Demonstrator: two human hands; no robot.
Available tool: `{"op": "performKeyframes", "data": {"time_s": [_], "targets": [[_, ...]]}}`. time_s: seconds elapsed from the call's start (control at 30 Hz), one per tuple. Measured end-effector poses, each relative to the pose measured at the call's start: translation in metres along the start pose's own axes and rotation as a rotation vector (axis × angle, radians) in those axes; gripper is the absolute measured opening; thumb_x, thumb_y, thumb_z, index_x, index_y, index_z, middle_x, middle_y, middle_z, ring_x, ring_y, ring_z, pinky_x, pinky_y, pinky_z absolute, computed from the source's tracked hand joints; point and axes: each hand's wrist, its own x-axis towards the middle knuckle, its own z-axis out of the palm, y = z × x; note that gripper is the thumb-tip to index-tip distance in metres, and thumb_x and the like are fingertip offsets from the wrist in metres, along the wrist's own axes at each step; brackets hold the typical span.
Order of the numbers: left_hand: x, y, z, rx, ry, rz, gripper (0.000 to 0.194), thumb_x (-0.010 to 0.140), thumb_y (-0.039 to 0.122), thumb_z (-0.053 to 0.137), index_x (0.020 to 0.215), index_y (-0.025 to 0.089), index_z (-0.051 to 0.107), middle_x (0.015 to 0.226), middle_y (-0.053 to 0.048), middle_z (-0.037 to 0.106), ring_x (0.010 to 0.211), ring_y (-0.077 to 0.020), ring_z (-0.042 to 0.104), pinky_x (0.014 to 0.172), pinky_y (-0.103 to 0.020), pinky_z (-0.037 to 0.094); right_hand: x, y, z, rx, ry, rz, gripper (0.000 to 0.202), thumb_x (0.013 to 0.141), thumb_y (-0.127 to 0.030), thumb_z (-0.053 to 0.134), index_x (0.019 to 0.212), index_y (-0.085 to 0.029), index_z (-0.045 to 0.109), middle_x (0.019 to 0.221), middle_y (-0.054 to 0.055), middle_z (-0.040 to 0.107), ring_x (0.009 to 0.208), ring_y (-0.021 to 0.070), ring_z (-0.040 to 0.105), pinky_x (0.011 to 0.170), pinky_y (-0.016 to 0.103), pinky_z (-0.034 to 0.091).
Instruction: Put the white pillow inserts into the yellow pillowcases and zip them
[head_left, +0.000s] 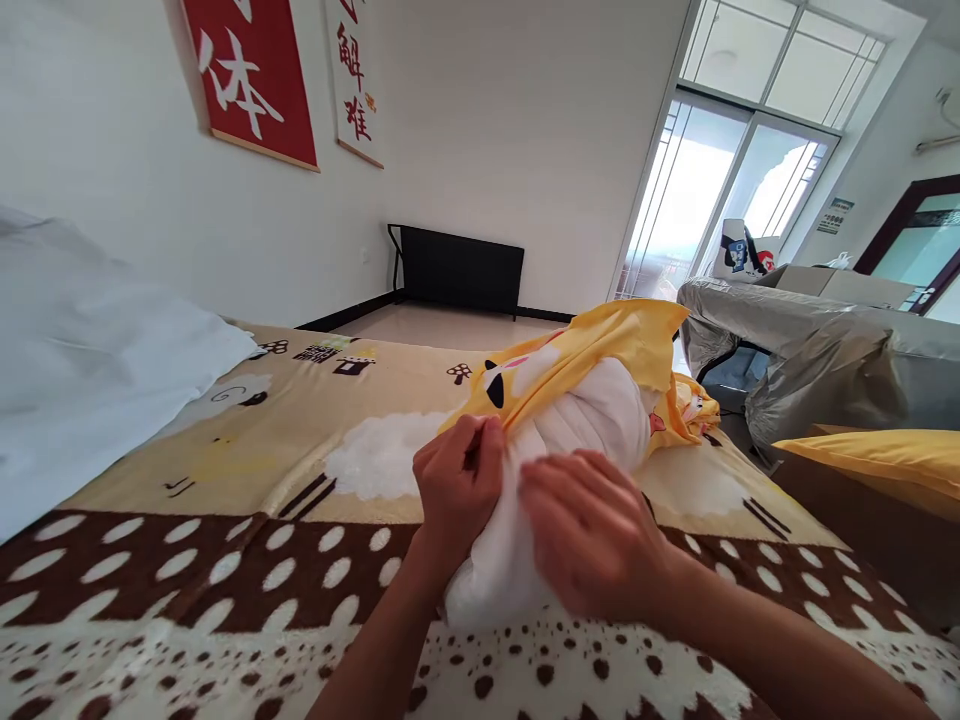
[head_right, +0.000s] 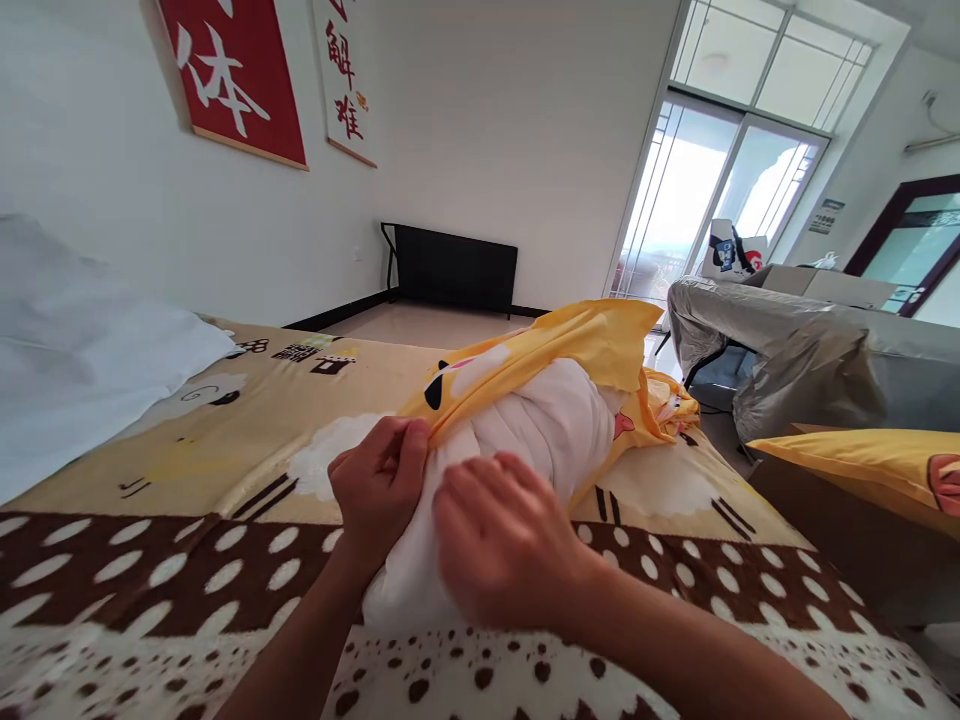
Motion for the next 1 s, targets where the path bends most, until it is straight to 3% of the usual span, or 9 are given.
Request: {"op": "performKeyframes", "data": {"time_s": [0.1,0.2,0.33,0.47,0.57,0.77,0.87,0.93,1.0], "targets": [[-0.001,0.010,-0.006,-0.088,-0.080,-0.022,0.027,0.089,0.031,0.043,0.066,0.020,0.048,0.049,0.004,0.046,0.045,-0.0089,0.039,0.050,-0.022,0.033,0.004,-0.029,-0.003,0.108,0.024,-0.354,0.016,0.084,-0.017,0.050,0.075,-0.018,0.063,0.077,0.003,0.064,0.069,0.0133,0.056,0.068,0.029,0.045],[0.001,0.018,-0.013,-0.182,-0.201,0.024,0.023,0.089,0.029,0.043,0.069,0.020,0.050,0.050,0.004,0.045,0.046,-0.0091,0.041,0.049,-0.022,0.033,0.003,-0.039,0.013,0.127,0.053,-0.453,0.015,0.084,-0.016,0.054,0.072,-0.018,0.063,0.077,0.002,0.062,0.070,0.0115,0.054,0.065,0.026,0.044],[0.006,0.021,-0.024,-0.343,-0.410,-0.009,0.022,0.091,0.032,0.043,0.074,0.021,0.052,0.052,0.005,0.043,0.047,-0.0090,0.041,0.046,-0.022,0.033,-0.012,-0.027,0.033,0.166,0.144,-0.328,0.017,0.083,-0.018,0.052,0.069,-0.017,0.062,0.068,0.001,0.060,0.073,0.0124,0.055,0.064,0.026,0.044],[0.011,0.021,-0.032,-0.363,-0.553,0.031,0.013,0.092,0.026,0.043,0.088,0.023,0.055,0.068,0.004,0.056,0.056,-0.0083,0.051,0.052,-0.020,0.041,-0.027,-0.013,0.032,0.148,0.256,-0.218,0.019,0.085,-0.021,0.051,0.072,-0.017,0.065,0.079,0.001,0.066,0.091,0.0140,0.057,0.081,0.028,0.044],[0.009,0.026,-0.033,-0.229,-0.553,0.182,0.015,0.091,0.017,0.044,0.098,0.027,0.054,0.083,0.003,0.062,0.074,-0.0087,0.058,0.067,-0.019,0.046,-0.030,-0.010,0.027,0.067,0.232,-0.206,0.012,0.083,-0.023,0.056,0.076,-0.023,0.065,0.085,-0.003,0.068,0.096,0.0134,0.055,0.089,0.029,0.039],[-0.006,0.046,-0.029,-0.023,-0.502,0.463,0.025,0.090,0.013,0.042,0.111,0.023,0.049,0.083,-0.001,0.061,0.084,-0.0138,0.057,0.079,-0.024,0.047,-0.032,-0.005,0.018,0.056,0.312,-0.067,0.024,0.076,-0.008,0.053,0.056,-0.021,0.051,0.059,-0.005,0.057,0.071,0.0109,0.049,0.071,0.027,0.034],[-0.008,0.052,-0.036,0.047,-0.399,0.416,0.029,0.089,0.011,0.040,0.114,0.024,0.048,0.099,-0.004,0.062,0.096,-0.0154,0.057,0.084,-0.025,0.047,-0.035,0.002,0.006,0.082,0.252,0.025,0.024,0.077,-0.007,0.049,0.058,-0.020,0.053,0.055,-0.004,0.050,0.062,0.0109,0.042,0.074,0.029,0.034],[-0.006,0.052,-0.043,0.126,-0.320,0.338,0.021,0.087,0.015,0.043,0.104,0.025,0.049,0.094,-0.004,0.062,0.086,-0.0155,0.060,0.075,-0.024,0.050,-0.037,0.007,-0.002,0.095,0.197,0.078,0.024,0.080,-0.008,0.046,0.061,-0.019,0.056,0.055,-0.003,0.049,0.060,0.0114,0.040,0.076,0.030,0.035],[-0.003,0.048,-0.049,0.190,-0.383,0.297,0.009,0.086,0.025,0.048,0.095,0.026,0.049,0.079,0.000,0.062,0.067,-0.0136,0.060,0.058,-0.021,0.049,-0.037,0.010,-0.009,0.082,0.175,0.120,0.025,0.081,-0.008,0.045,0.063,-0.019,0.058,0.054,-0.002,0.047,0.059,0.0117,0.039,0.076,0.030,0.036]]}}
